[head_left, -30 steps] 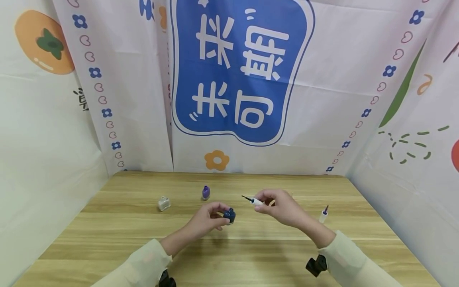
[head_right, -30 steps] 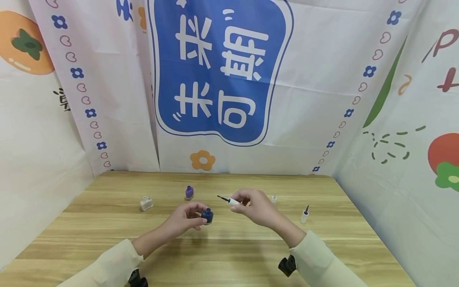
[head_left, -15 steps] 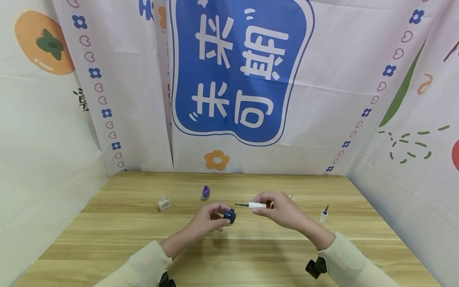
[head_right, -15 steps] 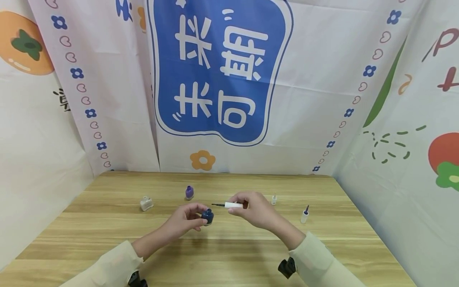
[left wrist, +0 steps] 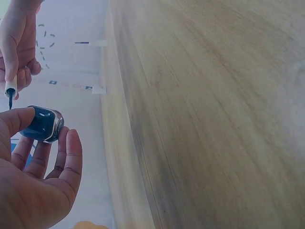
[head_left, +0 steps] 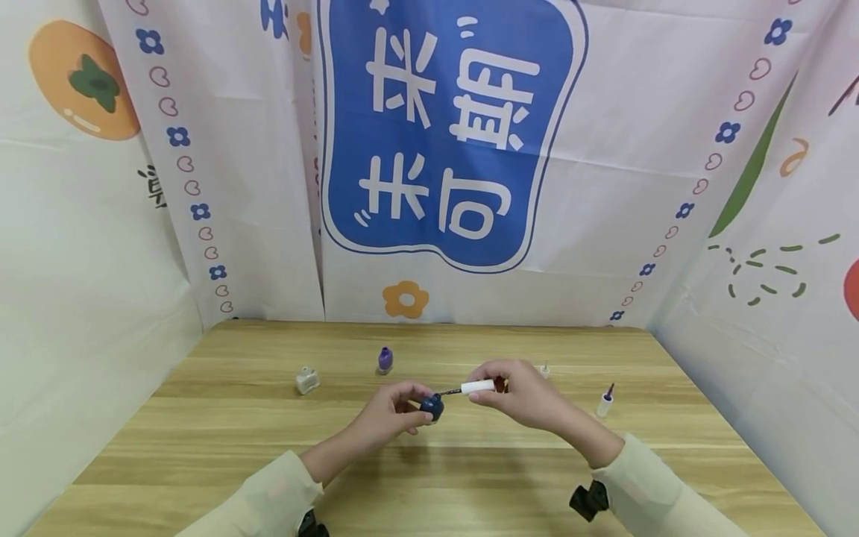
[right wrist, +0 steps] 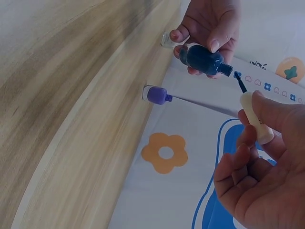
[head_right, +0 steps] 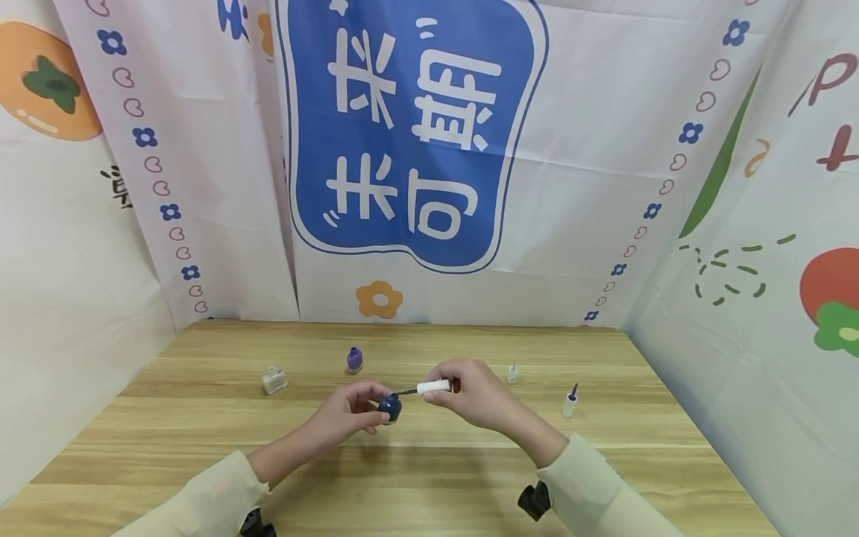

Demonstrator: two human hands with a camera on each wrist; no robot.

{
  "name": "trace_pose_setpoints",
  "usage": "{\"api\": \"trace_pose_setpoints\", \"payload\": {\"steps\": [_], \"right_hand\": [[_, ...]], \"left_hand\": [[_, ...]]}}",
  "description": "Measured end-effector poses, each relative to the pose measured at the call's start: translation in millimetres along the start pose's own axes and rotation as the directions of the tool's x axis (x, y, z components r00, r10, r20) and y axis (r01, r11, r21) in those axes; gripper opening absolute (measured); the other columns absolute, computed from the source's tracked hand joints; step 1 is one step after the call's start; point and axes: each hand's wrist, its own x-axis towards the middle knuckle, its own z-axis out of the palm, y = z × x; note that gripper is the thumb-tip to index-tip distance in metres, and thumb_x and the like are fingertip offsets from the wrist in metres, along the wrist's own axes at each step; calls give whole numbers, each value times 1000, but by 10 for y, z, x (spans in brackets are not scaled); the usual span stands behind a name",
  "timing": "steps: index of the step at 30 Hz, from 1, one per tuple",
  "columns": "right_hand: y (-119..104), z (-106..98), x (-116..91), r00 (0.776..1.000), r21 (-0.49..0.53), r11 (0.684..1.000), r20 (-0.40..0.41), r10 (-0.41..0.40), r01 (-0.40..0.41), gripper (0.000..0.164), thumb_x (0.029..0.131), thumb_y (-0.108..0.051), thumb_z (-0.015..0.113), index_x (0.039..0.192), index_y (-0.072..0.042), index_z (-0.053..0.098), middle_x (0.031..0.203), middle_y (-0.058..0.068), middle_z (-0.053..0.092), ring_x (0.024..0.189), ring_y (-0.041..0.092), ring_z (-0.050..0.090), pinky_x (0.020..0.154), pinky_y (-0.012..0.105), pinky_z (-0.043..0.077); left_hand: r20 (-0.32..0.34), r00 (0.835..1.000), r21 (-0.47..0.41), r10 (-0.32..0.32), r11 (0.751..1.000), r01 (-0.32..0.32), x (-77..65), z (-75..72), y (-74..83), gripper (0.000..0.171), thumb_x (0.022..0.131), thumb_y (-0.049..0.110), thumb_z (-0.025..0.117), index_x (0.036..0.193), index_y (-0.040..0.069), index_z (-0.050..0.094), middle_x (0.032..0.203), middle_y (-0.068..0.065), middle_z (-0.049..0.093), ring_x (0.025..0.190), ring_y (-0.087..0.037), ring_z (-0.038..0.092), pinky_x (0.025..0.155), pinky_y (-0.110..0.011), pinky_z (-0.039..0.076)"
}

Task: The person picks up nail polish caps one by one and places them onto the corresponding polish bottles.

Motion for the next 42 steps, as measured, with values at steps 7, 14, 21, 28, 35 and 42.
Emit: {"api": "trace_pose_setpoints", "payload": {"steps": [7, 14, 21, 28, 35, 42], "right_hand": [[-11, 21, 11, 1000, -13, 999, 4, -29, 29, 7, 91, -21, 70, 97, -18, 72, 78, -8, 60, 64, 11, 47, 53, 23, 39], [-10, 41, 21, 999, -12, 999, 0, -51, 51, 8, 89, -21, 72, 96, -17, 72, 75, -8, 58, 63, 10, 44, 52, 22, 37], [-6, 87, 40, 999, 52, 998, -13, -39, 39, 6, 88, -20, 74, 93, -18, 71, 74, -3, 58, 62, 10, 43, 51, 21, 36], [-16, 144, 47, 999, 150, 988, -35, 31, -25, 10, 88, -19, 73, 93, -11, 69, 78, 2, 58, 65, 15, 45, 51, 22, 36], [-18, 211, 59, 995, 237, 970, -70, 68, -49, 14, 88, -15, 73, 96, -6, 66, 80, 1, 58, 65, 15, 47, 51, 22, 39], [-7, 277, 83, 992, 265, 963, -105, 74, -44, 16, 87, -14, 75, 97, -6, 65, 81, 1, 58, 69, 16, 50, 53, 22, 42]], "left_hand": [[2, 1000, -7, -9, 1000, 9, -2, 11, 4, 28, 88, 6, 70, 114, -1, 63, 104, -10, 65, 87, -22, 64, 68, -30, 57], [12, 1000, -14, -14, 1000, 15, 4, 16, 13, 27, 88, 6, 70, 113, -1, 63, 104, -10, 66, 86, -21, 64, 68, -30, 57], [18, 1000, -23, -21, 999, 22, 7, 32, 7, 27, 88, 7, 70, 113, -1, 63, 104, -10, 65, 86, -21, 63, 67, -29, 56], [28, 999, -27, -24, 999, 24, 8, 40, 10, 26, 89, 7, 70, 113, -1, 64, 102, -9, 66, 86, -21, 64, 67, -29, 56], [42, 999, -32, -9, 999, 11, 16, 49, 9, 25, 89, 7, 69, 113, -1, 64, 102, -9, 66, 86, -21, 64, 68, -30, 57], [43, 999, -26, -2, 1000, 3, 16, 61, -4, 26, 89, 7, 69, 113, -2, 63, 102, -9, 66, 87, -21, 65, 67, -30, 56]]}}
